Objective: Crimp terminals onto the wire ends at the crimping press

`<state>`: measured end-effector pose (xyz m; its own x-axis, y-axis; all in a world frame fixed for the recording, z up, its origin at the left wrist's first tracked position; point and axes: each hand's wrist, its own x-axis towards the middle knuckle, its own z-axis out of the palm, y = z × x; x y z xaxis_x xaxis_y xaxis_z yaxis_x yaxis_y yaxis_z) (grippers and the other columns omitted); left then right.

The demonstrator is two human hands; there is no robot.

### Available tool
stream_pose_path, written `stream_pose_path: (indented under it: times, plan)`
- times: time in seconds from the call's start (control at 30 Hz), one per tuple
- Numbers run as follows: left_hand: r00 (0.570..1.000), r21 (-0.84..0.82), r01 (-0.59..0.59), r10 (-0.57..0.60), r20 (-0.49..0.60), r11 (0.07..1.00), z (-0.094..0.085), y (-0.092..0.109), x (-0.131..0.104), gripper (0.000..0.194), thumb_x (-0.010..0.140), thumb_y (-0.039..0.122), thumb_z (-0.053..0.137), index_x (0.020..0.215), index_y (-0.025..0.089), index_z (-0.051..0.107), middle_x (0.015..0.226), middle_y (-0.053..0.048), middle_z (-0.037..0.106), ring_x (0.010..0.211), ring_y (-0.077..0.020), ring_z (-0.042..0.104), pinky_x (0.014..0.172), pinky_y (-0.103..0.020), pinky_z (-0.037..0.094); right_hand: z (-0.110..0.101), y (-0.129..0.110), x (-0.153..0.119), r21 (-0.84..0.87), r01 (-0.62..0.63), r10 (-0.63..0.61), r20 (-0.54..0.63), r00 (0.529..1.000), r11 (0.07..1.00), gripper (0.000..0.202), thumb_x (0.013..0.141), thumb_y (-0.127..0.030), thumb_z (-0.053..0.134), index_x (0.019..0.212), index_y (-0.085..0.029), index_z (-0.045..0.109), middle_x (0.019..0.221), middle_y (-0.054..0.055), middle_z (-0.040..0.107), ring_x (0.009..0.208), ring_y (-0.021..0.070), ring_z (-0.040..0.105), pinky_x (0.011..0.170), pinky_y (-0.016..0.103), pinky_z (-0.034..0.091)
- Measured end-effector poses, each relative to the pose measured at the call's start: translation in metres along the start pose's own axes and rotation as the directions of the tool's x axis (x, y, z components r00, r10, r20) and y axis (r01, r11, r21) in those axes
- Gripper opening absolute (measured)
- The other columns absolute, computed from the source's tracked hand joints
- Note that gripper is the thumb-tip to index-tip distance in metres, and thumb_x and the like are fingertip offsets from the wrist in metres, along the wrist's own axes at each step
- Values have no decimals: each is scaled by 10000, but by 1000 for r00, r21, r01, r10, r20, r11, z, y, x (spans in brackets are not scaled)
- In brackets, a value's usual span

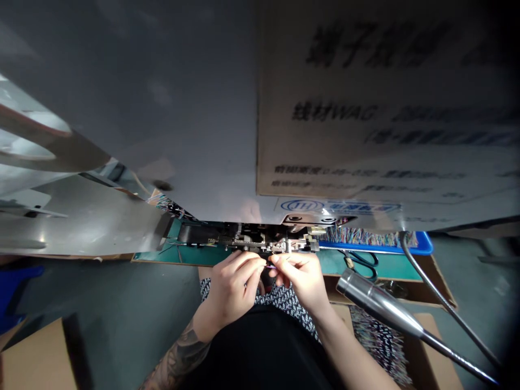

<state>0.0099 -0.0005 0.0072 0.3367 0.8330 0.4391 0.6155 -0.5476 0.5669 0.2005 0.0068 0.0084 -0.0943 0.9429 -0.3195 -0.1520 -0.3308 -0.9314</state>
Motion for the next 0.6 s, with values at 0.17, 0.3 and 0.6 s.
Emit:
stream_pose_path:
  times: [0.17, 0.3, 0.6]
  plan:
    - [997, -53, 57, -54, 59, 997, -5, 1, 2, 163, 1039, 115, 539, 987, 185, 677, 847, -36, 721, 774, -197, 651, 723, -361, 525, -12, -5, 1, -19, 1, 1, 104, 995, 1000, 272, 881, -441, 860, 748, -204, 849, 642, 47, 774, 461, 139, 639, 418, 221, 464]
    - [997, -47, 66, -64, 47, 997, -5, 2, 3, 144, 1025, 121, 557, 989, 186, 680, 862, -42, 735, 788, -204, 665, 722, -363, 526, -10, -5, -1, -19, 36, -35, 56, 998, 999, 264, 860, -423, 877, 732, -199, 820, 607, 31, 748, 451, 154, 633, 422, 247, 507]
    - [990, 39, 41, -35, -134, 998, 5, 7, 5, 145, 977, 86, 646, 1052, 176, 732, 947, -67, 803, 855, -220, 757, 786, -360, 609, 10, 14, -4, 45, 173, -157, -243, 957, 984, 324, 932, -409, 815, 692, -194, 780, 566, 12, 707, 437, 126, 582, 424, 220, 467]
